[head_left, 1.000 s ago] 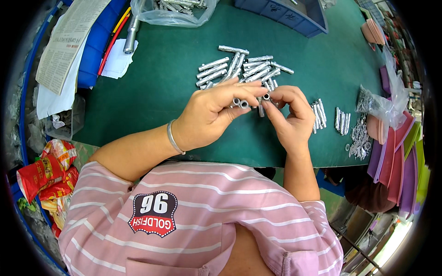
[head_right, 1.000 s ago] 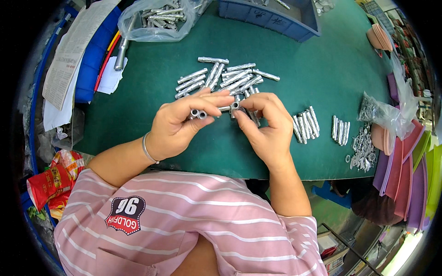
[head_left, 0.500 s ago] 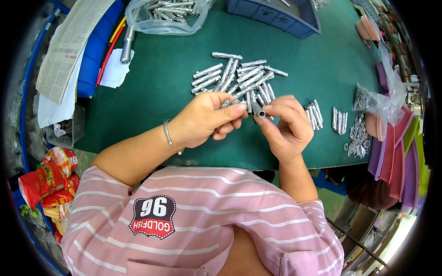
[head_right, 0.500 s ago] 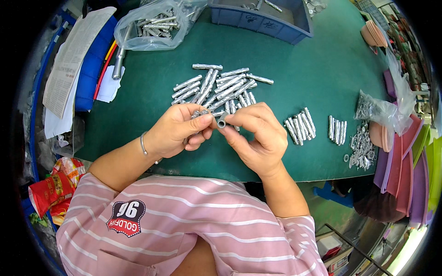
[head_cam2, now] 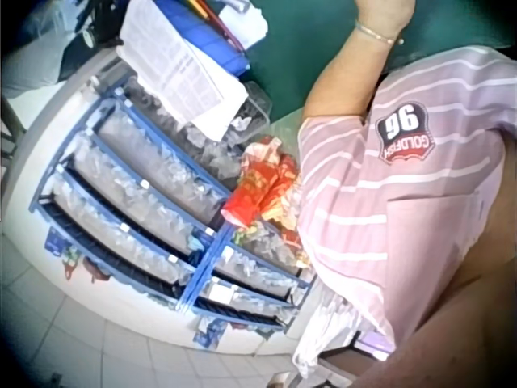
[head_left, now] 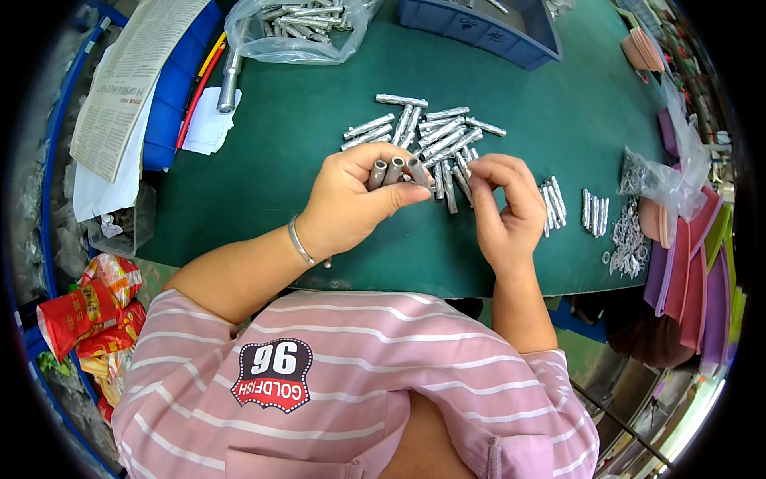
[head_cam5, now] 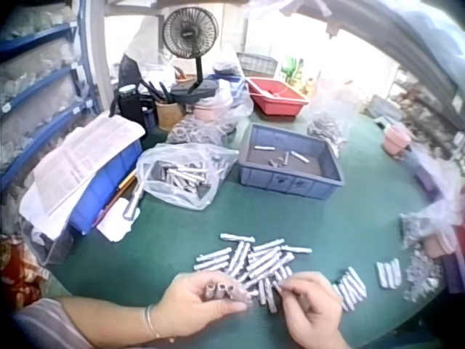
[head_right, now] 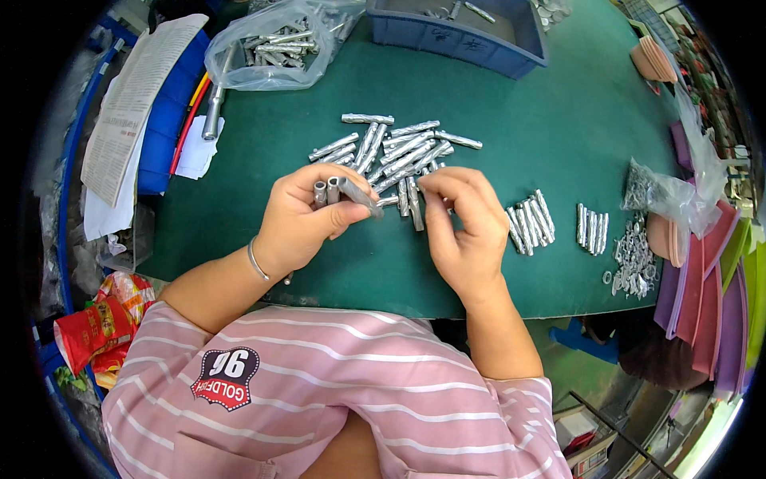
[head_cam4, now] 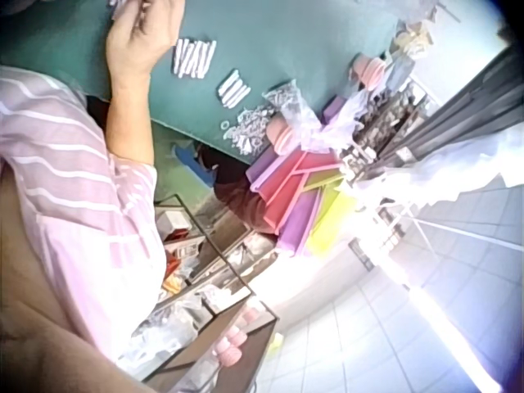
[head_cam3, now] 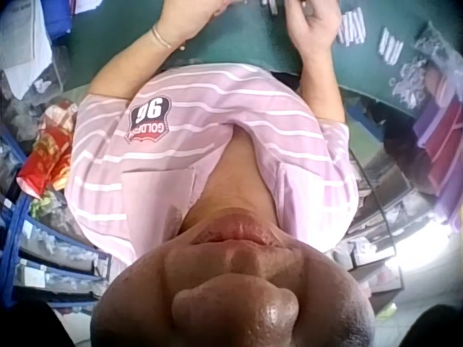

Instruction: The person sits at a green workbench and assembles small cylindrical metal parts by hand. They pick up hollow metal tubes and solid metal rods, insert the rods into the tubes, and place the finished assemblies into a blue plastic bin. The person also handles small metal rings and organizes the parts on the table throughout the process.

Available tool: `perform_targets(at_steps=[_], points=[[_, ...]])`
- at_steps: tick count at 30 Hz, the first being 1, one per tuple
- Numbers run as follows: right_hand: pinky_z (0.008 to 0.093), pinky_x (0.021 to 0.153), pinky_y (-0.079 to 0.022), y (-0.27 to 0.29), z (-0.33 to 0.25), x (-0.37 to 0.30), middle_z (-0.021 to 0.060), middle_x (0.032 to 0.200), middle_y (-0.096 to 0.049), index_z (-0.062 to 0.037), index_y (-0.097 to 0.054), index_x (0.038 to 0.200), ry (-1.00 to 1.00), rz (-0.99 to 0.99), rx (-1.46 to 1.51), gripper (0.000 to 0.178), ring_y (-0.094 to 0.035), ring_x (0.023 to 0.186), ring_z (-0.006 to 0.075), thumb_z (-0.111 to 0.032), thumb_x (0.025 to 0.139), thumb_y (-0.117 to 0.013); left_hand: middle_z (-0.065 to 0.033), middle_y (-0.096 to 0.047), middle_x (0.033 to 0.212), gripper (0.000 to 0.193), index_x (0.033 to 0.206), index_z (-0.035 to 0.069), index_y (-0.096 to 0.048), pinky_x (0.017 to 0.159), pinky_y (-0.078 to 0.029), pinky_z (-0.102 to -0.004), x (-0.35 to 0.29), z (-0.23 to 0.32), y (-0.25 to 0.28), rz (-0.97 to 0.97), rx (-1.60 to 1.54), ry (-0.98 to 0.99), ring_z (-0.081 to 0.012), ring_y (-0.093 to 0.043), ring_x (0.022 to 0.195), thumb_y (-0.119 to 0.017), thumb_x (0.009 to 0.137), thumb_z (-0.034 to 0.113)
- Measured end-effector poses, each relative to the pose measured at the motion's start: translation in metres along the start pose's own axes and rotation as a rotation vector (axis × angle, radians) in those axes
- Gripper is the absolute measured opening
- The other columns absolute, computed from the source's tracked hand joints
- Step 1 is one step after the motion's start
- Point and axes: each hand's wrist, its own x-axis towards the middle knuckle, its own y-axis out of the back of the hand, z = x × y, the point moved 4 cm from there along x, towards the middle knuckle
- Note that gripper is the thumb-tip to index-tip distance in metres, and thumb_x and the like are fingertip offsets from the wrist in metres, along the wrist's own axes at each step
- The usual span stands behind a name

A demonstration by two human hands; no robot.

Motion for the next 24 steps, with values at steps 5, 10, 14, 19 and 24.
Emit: perform_targets(at_steps=[5,10,14,19,24], points=[[0.0362,0.072,-0.046,-0.005,0.015,-0.002,0.0121,0.089,-0.060,0.0002,-0.064,0.092,-0.111,-0.068,-0.305,0.017,-0.056,0.082,0.0291,-0.001,0.075,-0.067,-0.0090,-0.064,0.097,0.021,0.093,0.002,-0.064,0.074,-0.051,-0.0248,-0.005,0.018,-0.007,-0.018,0.329,-0.458,-0.0152,-0.062,0.090,-0.072,0.075,-0.006],[0.0356,0.071,-0.045,-0.007,0.013,-0.004,0.0114,0.085,-0.060,-0.0007,-0.064,0.089,-0.067,-0.116,-0.272,0.014,-0.056,0.080,0.0284,-0.001,0.075,-0.067,-0.0091,-0.065,0.092,0.017,0.094,0.000,-0.062,0.066,-0.050,-0.0235,-0.005,0.010,-0.006,-0.013,0.281,-0.366,-0.0138,-0.062,0.078,-0.069,0.079,-0.002],[0.0305,0.066,-0.047,-0.011,-0.008,0.001,0.0110,0.083,-0.063,-0.0003,-0.064,0.091,0.051,-0.113,0.045,0.014,-0.060,0.076,0.0241,-0.001,0.078,-0.068,-0.0087,-0.065,0.084,0.015,0.099,0.001,-0.059,0.053,-0.042,-0.0199,0.004,-0.004,-0.004,-0.011,-0.362,0.178,-0.0093,-0.055,0.061,-0.064,0.084,0.002],[0.0267,0.060,-0.048,-0.022,-0.019,-0.001,0.0088,0.082,-0.062,0.0006,-0.063,0.098,0.106,-0.120,0.138,0.034,-0.059,0.072,0.0176,-0.001,0.068,-0.078,-0.0053,-0.061,0.078,0.014,0.100,0.003,-0.058,0.047,-0.035,-0.0186,0.004,-0.003,-0.005,0.000,-0.432,0.201,-0.0065,-0.050,0.056,-0.063,0.087,0.005],[0.0254,0.057,-0.049,-0.018,-0.015,-0.005,0.0090,0.082,-0.063,0.0011,-0.063,0.093,0.098,-0.033,0.096,0.024,-0.060,0.068,0.0159,0.004,0.072,-0.074,-0.0045,-0.062,0.080,0.017,0.103,0.002,-0.060,0.048,-0.036,-0.0191,0.003,-0.005,-0.005,0.008,-0.446,0.183,-0.0062,-0.050,0.057,-0.064,0.086,0.005]])
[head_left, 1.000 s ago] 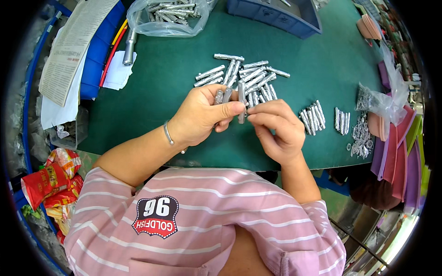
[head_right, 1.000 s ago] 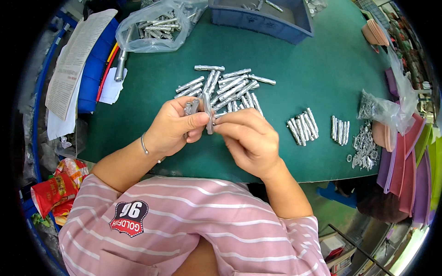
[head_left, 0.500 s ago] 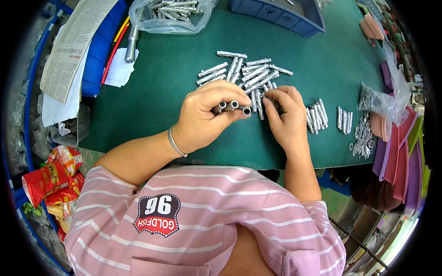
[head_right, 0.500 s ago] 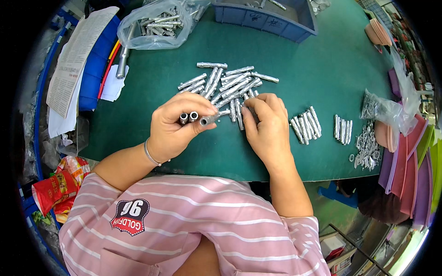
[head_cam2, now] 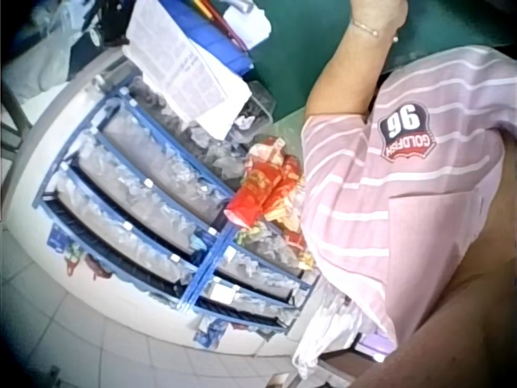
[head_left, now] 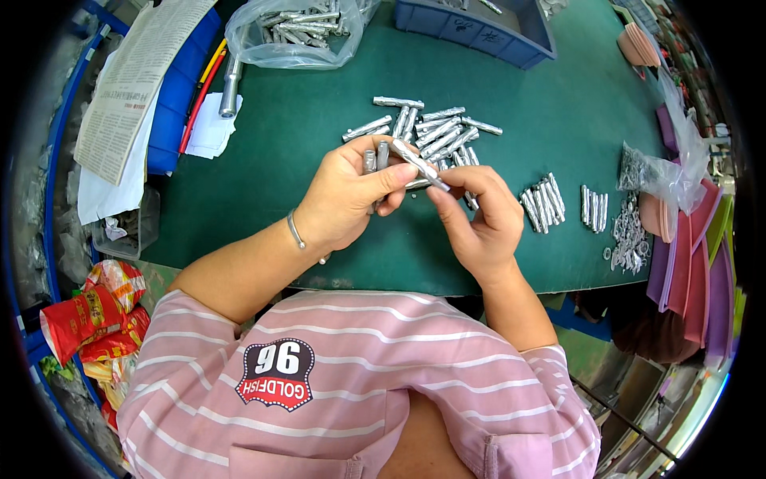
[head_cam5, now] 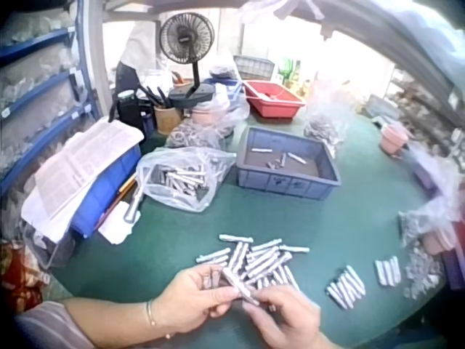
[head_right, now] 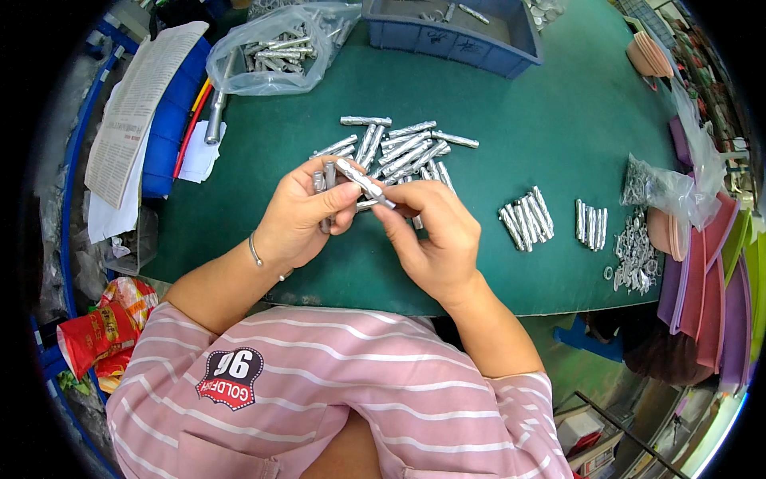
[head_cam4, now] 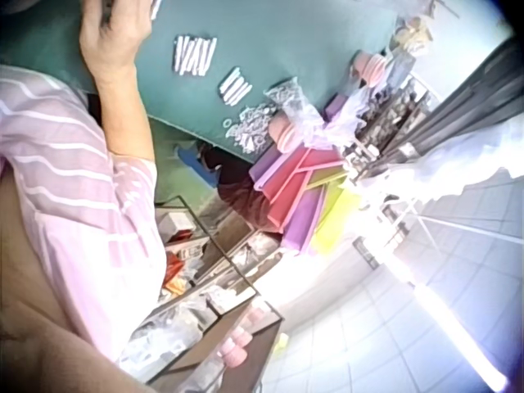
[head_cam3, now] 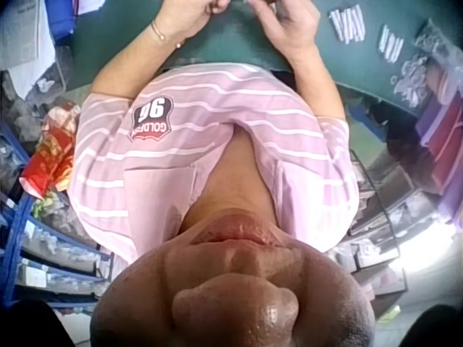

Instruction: The person sits at a green workbench and assembles small cylindrical metal parts by hand. They pick up hollow metal tubes and solid metal rods, insert the rods into the tubes, and place the finished assemblies into a blue plastic bin. The person also handles small metal rings and organizes the parts on the table throughout the process.

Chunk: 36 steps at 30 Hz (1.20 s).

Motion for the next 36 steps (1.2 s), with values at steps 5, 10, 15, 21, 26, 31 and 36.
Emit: perform_targets(at_steps=[5,10,15,21,26,31,36], points=[[0.0255,0.056,-0.047,-0.002,0.009,-0.004,0.0088,0.080,-0.064,-0.0002,-0.063,0.089,-0.116,0.030,0.065,0.017,-0.060,0.068,0.0152,0.002,0.075,-0.072,-0.0059,-0.065,0.090,0.021,0.105,0.001,-0.062,0.054,-0.042,-0.0198,-0.003,0.005,0.001,0.008,0.180,-0.094,-0.0075,-0.054,0.064,-0.066,0.084,0.003],[0.0262,0.056,-0.046,-0.009,0.010,-0.007,0.0077,0.079,-0.065,-0.0022,-0.064,0.088,-0.100,-0.081,0.024,0.018,-0.059,0.067,0.0178,0.002,0.073,-0.072,-0.0062,-0.066,0.093,0.019,0.097,0.004,-0.068,0.063,-0.045,-0.0222,-0.010,0.014,-0.007,-0.024,0.693,-0.576,-0.0117,-0.059,0.077,-0.072,0.079,0.005],[0.0270,0.057,-0.046,-0.009,0.008,-0.005,0.0078,0.079,-0.065,-0.0018,-0.063,0.087,0.013,-0.037,0.008,0.017,-0.059,0.067,0.0185,0.002,0.073,-0.072,-0.0076,-0.067,0.091,0.018,0.093,0.004,-0.068,0.067,-0.047,-0.0241,-0.014,0.019,-0.015,-0.059,0.800,-0.752,-0.0159,-0.062,0.079,-0.073,0.076,0.005],[0.0253,0.057,-0.045,-0.006,0.007,-0.006,0.0080,0.078,-0.063,-0.0004,-0.062,0.087,-0.019,-0.001,0.030,0.017,-0.058,0.067,0.0159,0.004,0.073,-0.070,-0.0120,-0.065,0.101,0.020,0.105,-0.001,-0.062,0.069,-0.048,-0.0239,-0.006,0.003,-0.003,-0.090,0.231,-0.146,-0.0150,-0.061,0.081,-0.062,0.089,0.010],[0.0227,0.057,-0.045,-0.002,0.014,-0.009,0.0079,0.078,-0.062,0.0022,-0.062,0.088,-0.130,0.062,0.031,0.015,-0.055,0.063,0.0122,0.002,0.075,-0.069,-0.0235,-0.043,0.135,0.055,0.131,-0.004,-0.037,0.107,-0.034,-0.0500,0.009,0.004,0.002,-0.011,-0.441,0.087,-0.0340,-0.045,0.124,-0.027,0.100,0.041],[0.0223,0.057,-0.045,-0.004,0.024,-0.014,0.0072,0.079,-0.062,0.0029,-0.062,0.091,-0.270,0.121,0.087,0.015,-0.055,0.063,0.0105,0.002,0.077,-0.068,-0.0264,-0.035,0.140,0.067,0.133,-0.006,-0.034,0.110,-0.027,-0.0536,0.008,0.008,-0.001,-0.090,-0.649,0.123,-0.0386,-0.034,0.132,-0.029,0.098,0.050],[0.0232,0.058,-0.047,-0.011,0.018,-0.011,0.0082,0.082,-0.060,0.0017,-0.061,0.095,-0.180,0.057,0.020,0.024,-0.056,0.067,0.0129,0.000,0.074,-0.072,-0.0264,-0.028,0.144,0.076,0.138,-0.003,-0.030,0.109,-0.027,-0.0539,0.006,0.008,-0.007,-0.195,-0.685,0.138,-0.0384,-0.032,0.133,-0.029,0.094,0.059]])
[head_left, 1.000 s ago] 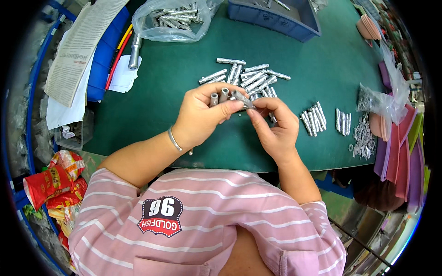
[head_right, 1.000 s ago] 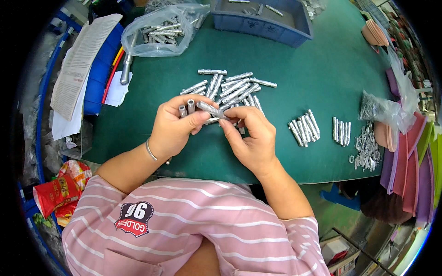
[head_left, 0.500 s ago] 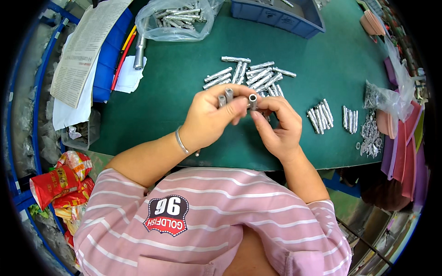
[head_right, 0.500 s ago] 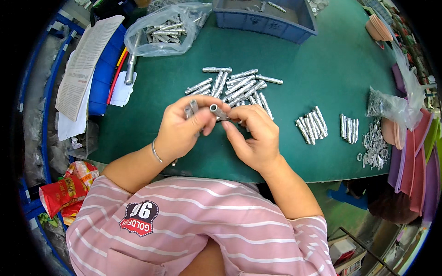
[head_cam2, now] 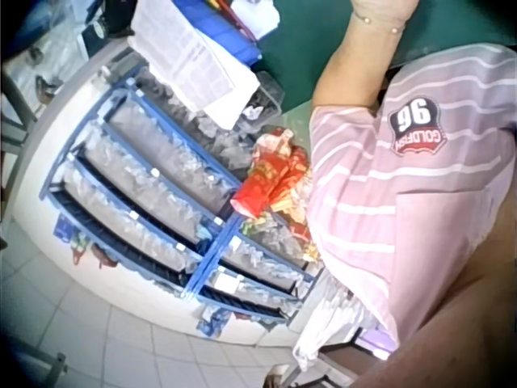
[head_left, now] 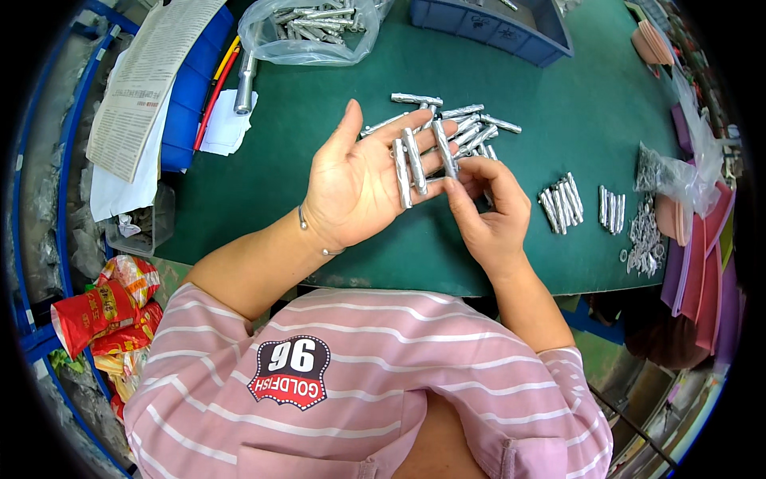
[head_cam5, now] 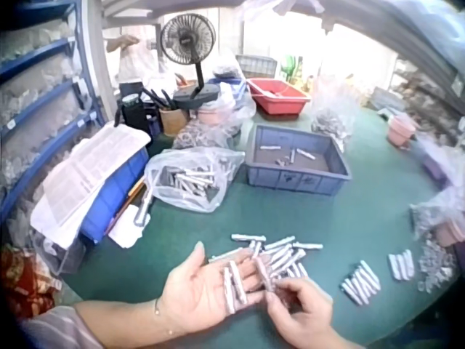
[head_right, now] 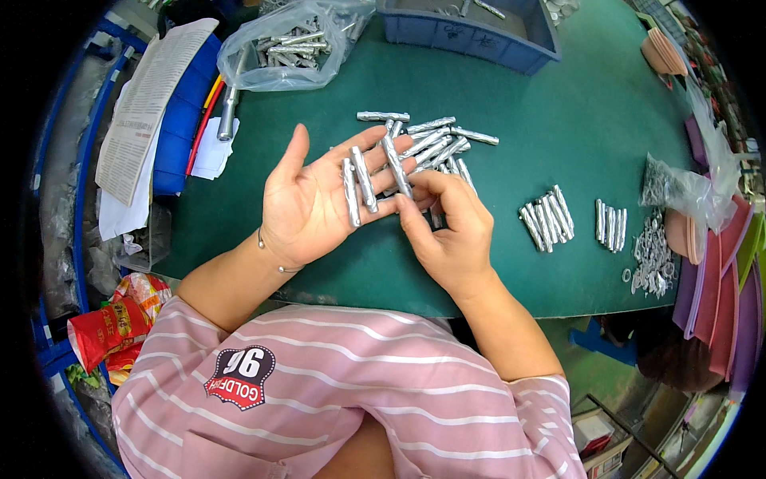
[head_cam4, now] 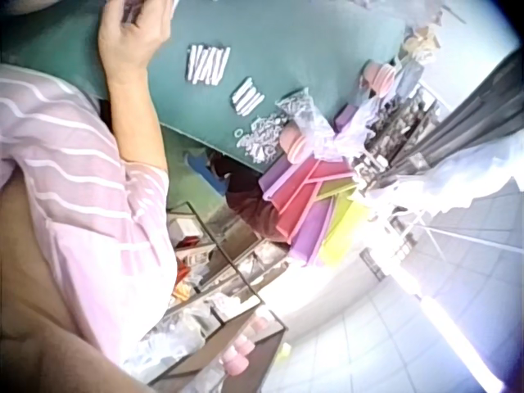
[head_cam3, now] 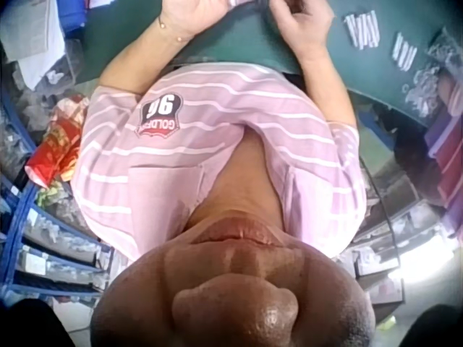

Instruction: The person sits at a green workbench and assembles small cylindrical metal parts by hand. They pick up hollow metal tubes and solid metal rods, insert the rods into the tubes, and place the finished assemblies into a blue plastic bin. The person also handles small metal rings and organizes the parts on the table throughout the process.

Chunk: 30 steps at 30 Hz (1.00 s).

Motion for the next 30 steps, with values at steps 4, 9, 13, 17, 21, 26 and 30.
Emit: perform_targets(at_steps=[4,9,13,17,21,26,30], points=[[0.0255,0.061,-0.050,-0.005,-0.011,0.005,0.0109,0.094,-0.057,-0.0005,-0.060,0.098,0.133,-0.163,-0.004,0.031,-0.058,0.074,0.0175,-0.004,0.073,-0.076,-0.0246,-0.027,0.146,0.085,0.141,-0.002,-0.028,0.108,-0.029,-0.0520,-0.002,-0.004,0.000,-0.026,0.062,0.050,-0.0369,-0.034,0.132,-0.030,0.090,0.066],[0.0270,0.063,-0.051,-0.005,-0.007,0.003,0.0116,0.093,-0.058,0.0005,-0.059,0.097,0.076,-0.176,-0.020,0.024,-0.059,0.075,0.0196,-0.003,0.077,-0.072,-0.0200,-0.039,0.138,0.079,0.133,-0.001,-0.037,0.104,-0.034,-0.0470,-0.001,-0.006,-0.001,0.000,0.068,0.037,-0.0336,-0.043,0.123,-0.033,0.090,0.065],[0.0278,0.062,-0.049,-0.002,-0.009,0.002,0.0114,0.090,-0.058,0.0004,-0.060,0.095,0.085,-0.160,-0.018,0.018,-0.058,0.073,0.0200,-0.002,0.080,-0.068,-0.0230,-0.031,0.144,0.076,0.139,-0.003,-0.030,0.107,-0.033,-0.0471,-0.001,-0.007,0.001,-0.055,0.087,0.074,-0.0324,-0.037,0.130,-0.037,0.092,0.058],[0.0278,0.060,-0.046,0.006,-0.014,0.005,0.0112,0.086,-0.059,0.0007,-0.061,0.093,0.167,-0.053,-0.057,0.012,-0.056,0.072,0.0202,0.001,0.082,-0.064,-0.0198,-0.042,0.136,0.049,0.136,0.003,-0.034,0.102,-0.043,-0.0430,-0.002,-0.007,0.007,-0.001,0.290,0.049,-0.0282,-0.047,0.123,-0.053,0.091,0.009],[0.0264,0.059,-0.043,0.013,-0.016,0.003,0.0110,0.086,-0.059,0.0023,-0.061,0.092,0.140,0.051,-0.025,0.007,-0.053,0.069,0.0182,0.002,0.086,-0.058,-0.0192,-0.046,0.131,0.041,0.132,0.002,-0.036,0.100,-0.047,-0.0405,-0.001,0.011,0.007,0.133,0.247,-0.084,-0.0301,-0.048,0.123,-0.047,0.092,0.000],[0.0271,0.059,-0.042,0.013,-0.012,0.003,0.0113,0.084,-0.059,0.0030,-0.061,0.090,0.108,0.060,0.025,0.005,-0.052,0.068,0.0175,0.001,0.087,-0.057,-0.0213,-0.046,0.129,0.036,0.127,-0.005,-0.038,0.103,-0.044,-0.0439,0.012,0.065,0.003,0.239,0.231,-0.381,-0.0343,-0.045,0.124,-0.043,0.091,-0.004],[0.0268,0.060,-0.042,0.022,-0.004,0.003,0.0118,0.082,-0.059,0.0032,-0.060,0.089,0.084,0.124,0.022,0.006,-0.052,0.069,0.0179,0.001,0.088,-0.056,-0.0280,-0.035,0.136,0.040,0.129,-0.013,-0.029,0.111,-0.028,-0.0519,0.041,0.124,-0.024,0.361,0.320,-0.577,-0.0399,-0.030,0.133,-0.038,0.093,0.000]])
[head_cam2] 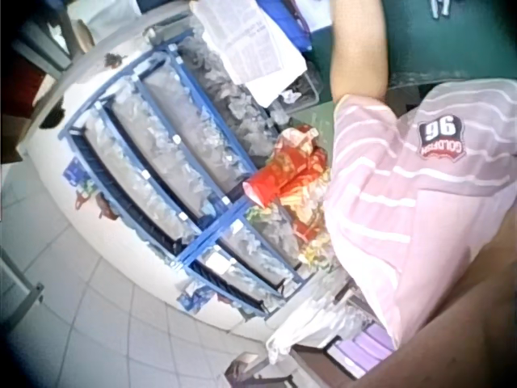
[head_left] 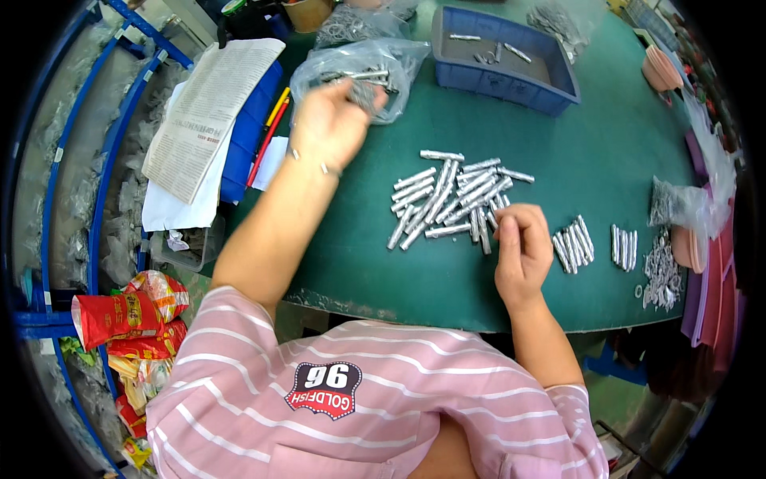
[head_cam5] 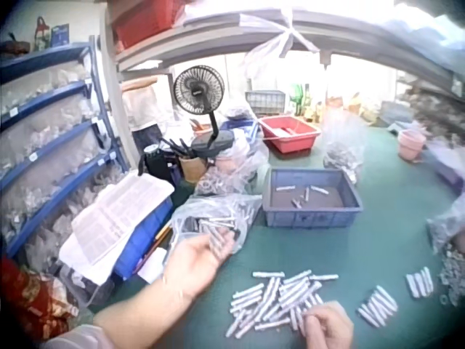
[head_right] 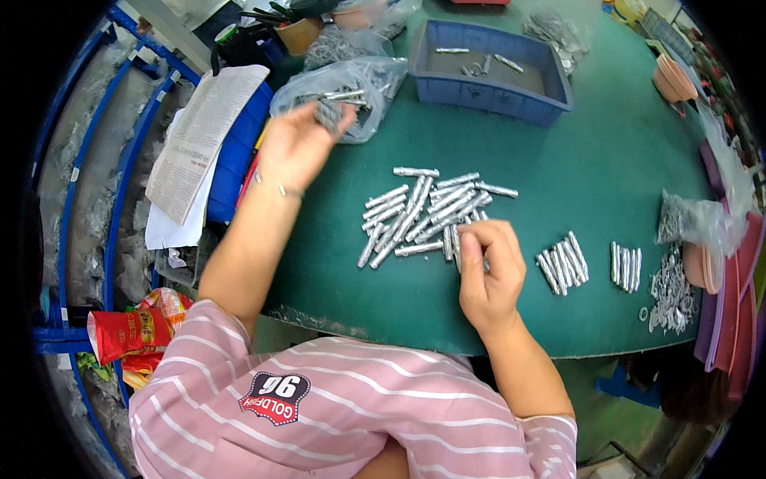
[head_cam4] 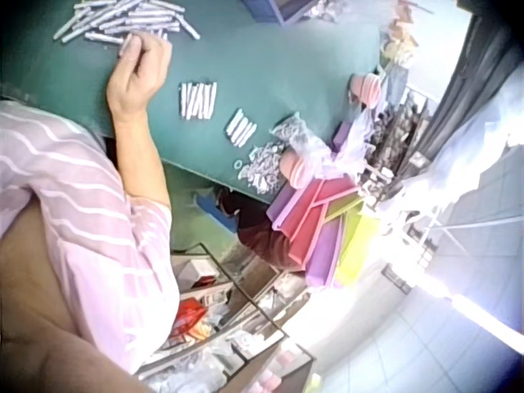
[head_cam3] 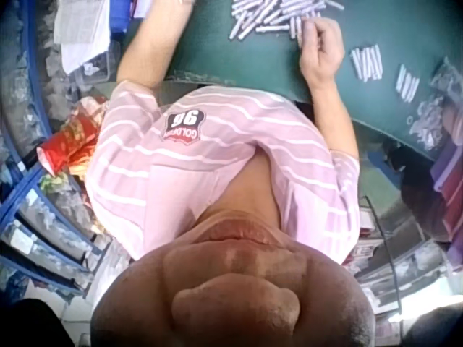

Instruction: The person sits at a green workbench and assembles small cylindrical metal parts by hand. They pick up hollow metal tubes and solid metal rods, insert the rods into the tubes, and place the finished assemblies into a blue plastic bin. The person also handles small metal rings and organizes the parts on the table throughout the process.

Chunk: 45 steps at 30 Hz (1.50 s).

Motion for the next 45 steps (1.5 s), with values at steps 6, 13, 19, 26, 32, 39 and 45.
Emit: perform_targets(at_steps=[6,13,19,26,32,39,45], points=[[0.0266,0.063,-0.045,0.030,0.014,0.007,0.0091,0.086,-0.057,0.0024,-0.060,0.094,-0.280,0.197,0.123,0.009,-0.053,0.069,0.0145,-0.004,0.089,-0.057,-0.0347,-0.011,0.145,0.051,0.135,-0.016,-0.013,0.115,-0.013,-0.0524,0.046,0.038,0.006,-0.088,0.078,0.112,-0.0452,-0.011,0.138,-0.035,0.094,0.003],[0.0337,0.071,-0.048,0.040,0.007,-0.003,0.0128,0.100,-0.056,-0.0015,-0.057,0.109,-0.274,-0.336,-0.429,0.034,-0.057,0.081,0.0254,-0.012,0.078,-0.070,-0.0119,-0.058,0.100,0.079,0.130,-0.001,-0.043,0.073,-0.049,-0.0286,-0.042,-0.013,0.022,-0.453,1.458,0.024,-0.0199,-0.059,0.081,-0.082,0.069,0.030],[0.0402,0.075,-0.048,0.026,0.014,-0.011,0.0170,0.103,-0.053,-0.0004,-0.056,0.107,-0.244,-0.381,-0.386,0.040,-0.058,0.088,0.0348,-0.003,0.071,-0.073,-0.0125,-0.048,0.102,0.094,0.132,0.006,-0.043,0.066,-0.050,-0.0327,-0.088,-0.047,0.018,-0.659,1.980,-0.219,-0.0208,-0.059,0.066,-0.089,0.050,0.017],[0.0411,0.076,-0.048,0.011,0.022,-0.001,0.0186,0.100,-0.054,0.0035,-0.058,0.102,-0.129,-0.288,-0.429,0.032,-0.058,0.088,0.0360,0.000,0.072,-0.069,-0.0109,-0.049,0.103,0.065,0.121,0.004,-0.051,0.068,-0.049,-0.0297,-0.083,-0.064,0.014,-0.597,1.830,-0.284,-0.0188,-0.055,0.072,-0.079,0.062,0.000],[0.0406,0.077,-0.049,0.015,0.027,0.008,0.0165,0.098,-0.057,0.0026,-0.062,0.093,-0.135,-0.230,-0.484,0.021,-0.058,0.090,0.0342,-0.006,0.075,-0.068,-0.0111,-0.052,0.110,0.053,0.117,0.002,-0.054,0.064,-0.050,-0.0264,-0.075,-0.065,0.011,-0.510,1.690,-0.440,-0.0168,-0.058,0.075,-0.072,0.068,-0.008],[0.0401,0.070,-0.048,0.014,0.022,0.023,0.0129,0.085,-0.059,-0.0010,-0.064,0.085,-0.152,-0.314,-0.656,0.013,-0.059,0.082,0.0315,-0.010,0.077,-0.068,-0.0088,-0.056,0.107,0.040,0.107,0.002,-0.061,0.060,-0.049,-0.0237,-0.082,-0.066,0.010,-0.505,1.550,-0.522,-0.0145,-0.058,0.075,-0.071,0.070,-0.006],[0.0297,0.068,-0.048,0.020,0.023,0.025,0.0090,0.082,-0.059,0.0006,-0.064,0.087,-0.368,-0.282,-0.177,0.007,-0.059,0.074,0.0206,-0.002,0.080,-0.064,-0.0055,-0.060,0.090,0.035,0.101,0.003,-0.064,0.058,-0.043,-0.0218,-0.096,-0.067,0.005,-0.543,1.393,-0.609,-0.0100,-0.052,0.066,-0.076,0.068,0.001]])
